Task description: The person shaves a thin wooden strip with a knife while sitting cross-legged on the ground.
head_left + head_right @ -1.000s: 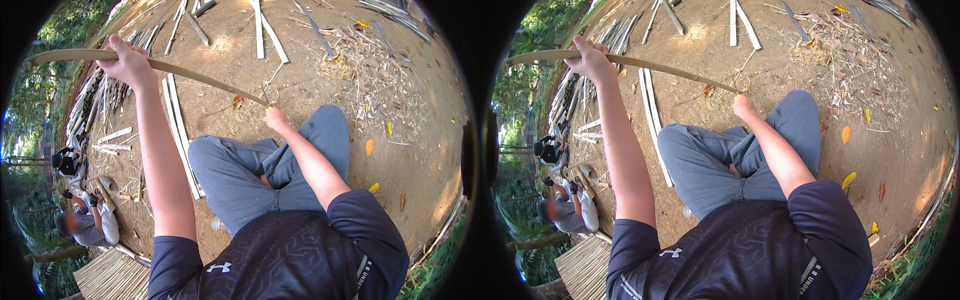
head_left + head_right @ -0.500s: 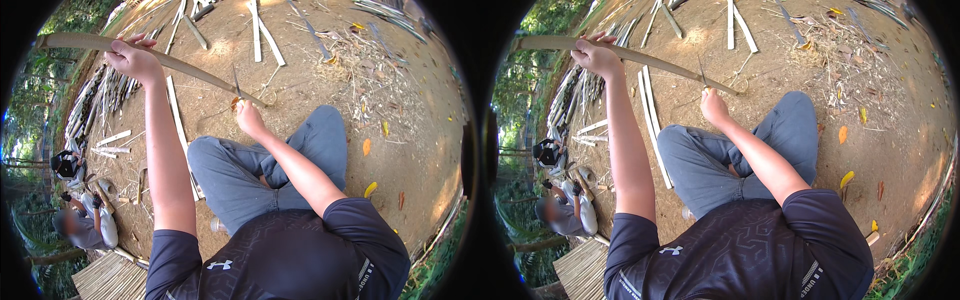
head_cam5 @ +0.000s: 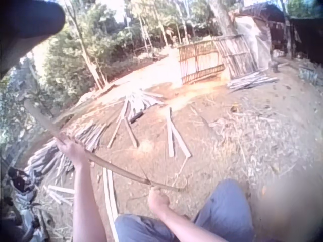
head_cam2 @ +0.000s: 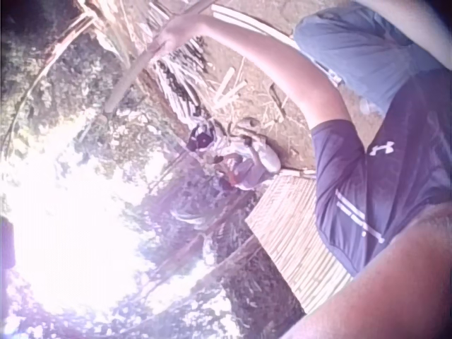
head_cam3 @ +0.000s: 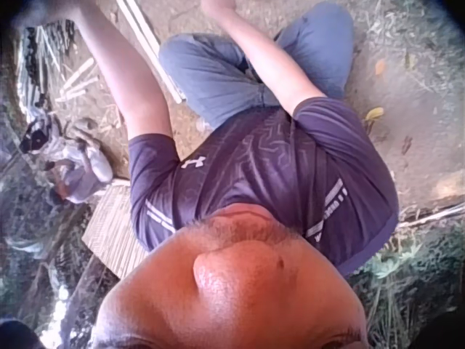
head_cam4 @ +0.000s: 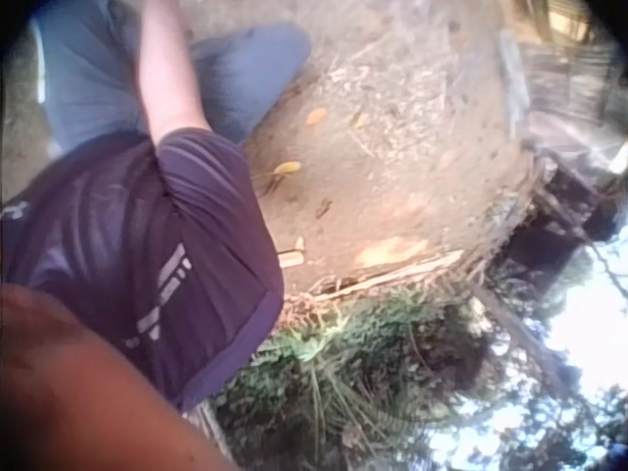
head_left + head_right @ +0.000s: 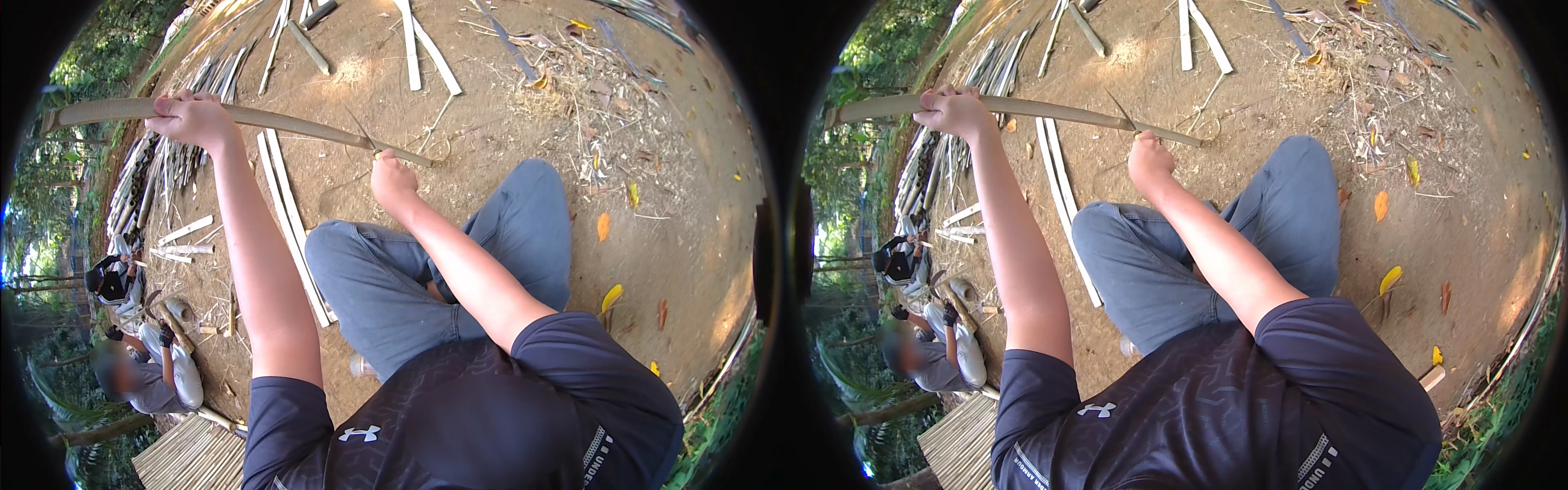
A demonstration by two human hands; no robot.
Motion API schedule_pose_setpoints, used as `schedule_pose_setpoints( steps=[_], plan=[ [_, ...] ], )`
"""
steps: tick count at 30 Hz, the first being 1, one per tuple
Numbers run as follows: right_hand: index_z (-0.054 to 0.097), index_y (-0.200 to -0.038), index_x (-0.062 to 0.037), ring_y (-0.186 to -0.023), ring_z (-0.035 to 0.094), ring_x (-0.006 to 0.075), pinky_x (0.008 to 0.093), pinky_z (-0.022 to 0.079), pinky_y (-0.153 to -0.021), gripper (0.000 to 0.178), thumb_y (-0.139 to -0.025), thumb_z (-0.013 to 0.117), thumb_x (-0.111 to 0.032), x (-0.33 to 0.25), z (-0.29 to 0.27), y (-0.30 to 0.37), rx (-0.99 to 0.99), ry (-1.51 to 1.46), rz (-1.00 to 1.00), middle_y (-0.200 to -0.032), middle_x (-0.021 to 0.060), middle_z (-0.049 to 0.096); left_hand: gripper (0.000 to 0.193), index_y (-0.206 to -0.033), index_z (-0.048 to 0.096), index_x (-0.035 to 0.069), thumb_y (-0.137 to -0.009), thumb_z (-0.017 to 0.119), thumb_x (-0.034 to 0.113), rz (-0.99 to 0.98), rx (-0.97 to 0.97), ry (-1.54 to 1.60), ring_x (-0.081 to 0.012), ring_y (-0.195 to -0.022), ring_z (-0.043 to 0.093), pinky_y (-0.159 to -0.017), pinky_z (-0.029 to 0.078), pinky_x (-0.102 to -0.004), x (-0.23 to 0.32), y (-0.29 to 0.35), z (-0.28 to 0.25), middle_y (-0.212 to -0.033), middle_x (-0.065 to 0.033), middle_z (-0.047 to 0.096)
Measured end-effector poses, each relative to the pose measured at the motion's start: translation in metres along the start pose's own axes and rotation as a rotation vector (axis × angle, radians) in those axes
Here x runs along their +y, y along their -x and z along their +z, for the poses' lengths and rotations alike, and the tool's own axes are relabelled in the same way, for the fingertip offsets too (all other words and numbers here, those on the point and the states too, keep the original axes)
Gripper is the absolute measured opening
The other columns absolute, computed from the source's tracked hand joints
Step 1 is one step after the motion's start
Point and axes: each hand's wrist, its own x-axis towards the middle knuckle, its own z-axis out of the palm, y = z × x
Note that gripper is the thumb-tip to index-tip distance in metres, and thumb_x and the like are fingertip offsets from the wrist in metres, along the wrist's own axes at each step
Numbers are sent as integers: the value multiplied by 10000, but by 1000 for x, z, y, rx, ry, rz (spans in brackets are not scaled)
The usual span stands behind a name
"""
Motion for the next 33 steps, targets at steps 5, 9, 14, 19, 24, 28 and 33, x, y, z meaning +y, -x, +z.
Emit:
schedule_pose_setpoints(
  steps=[5,9,14,19,24,28,33],
  plan=[
    [504,-1149,99,-929,729,371,451,602,-756,289,-947,491,-107,19,2,-13,-25,-35,110,-991,268,710,196,-1131,299,74,-1106,298,268,-10,-10,-36,-109,-506,343,-447,316,-283,2,6,3,-824,-77,450],
    [531,-1100,116,-929,705,441,503,575,-795,292,-957,490,-134,29,-9,11,-36,-57,8,-968,305,697,205,-1123,298,76,-1106,296,280,22,-15,-77,-110,-500,341,-444,320,-285,9,13,1,-822,-71,457],
    [535,-1113,113,-927,721,393,461,594,-772,291,-922,479,-98,43,-5,7,-61,-50,84,-977,278,708,212,-1202,317,54,-1107,299,243,18,-13,-77,-64,-472,382,-391,285,-212,13,21,22,-796,-59,480],
    [546,-1130,128,-858,735,375,443,606,-710,303,-920,484,-80,36,-11,11,-38,-5,15,-946,267,716,229,-1218,309,49,-1105,296,249,51,-28,-124,-91,-502,395,-418,342,-250,8,17,19,-900,-117,493],
    [571,-1113,110,-856,739,366,446,609,-691,280,-933,474,-81,45,-9,-12,-88,73,-33,-947,245,725,198,-1158,299,63,-1099,320,251,3,24,-124,-117,-552,396,-469,383,-292,4,5,12,-909,-107,459],
    [574,-1136,105,-869,739,358,436,613,-692,294,-950,461,-91,67,3,-8,-62,73,52,-973,251,722,192,-1150,292,71,-1096,328,252,44,9,-109,-124,-543,395,-456,377,-296,1,7,11,-879,-93,456],
    [562,-1158,102,-813,737,312,413,609,-652,295,-967,469,-102,47,3,-9,-126,194,-10,-943,218,723,186,-1162,296,73,-1103,312,249,2,63,-134,-116,-540,395,-443,371,-302,-4,-4,-2,-849,-86,457]
  ],
)
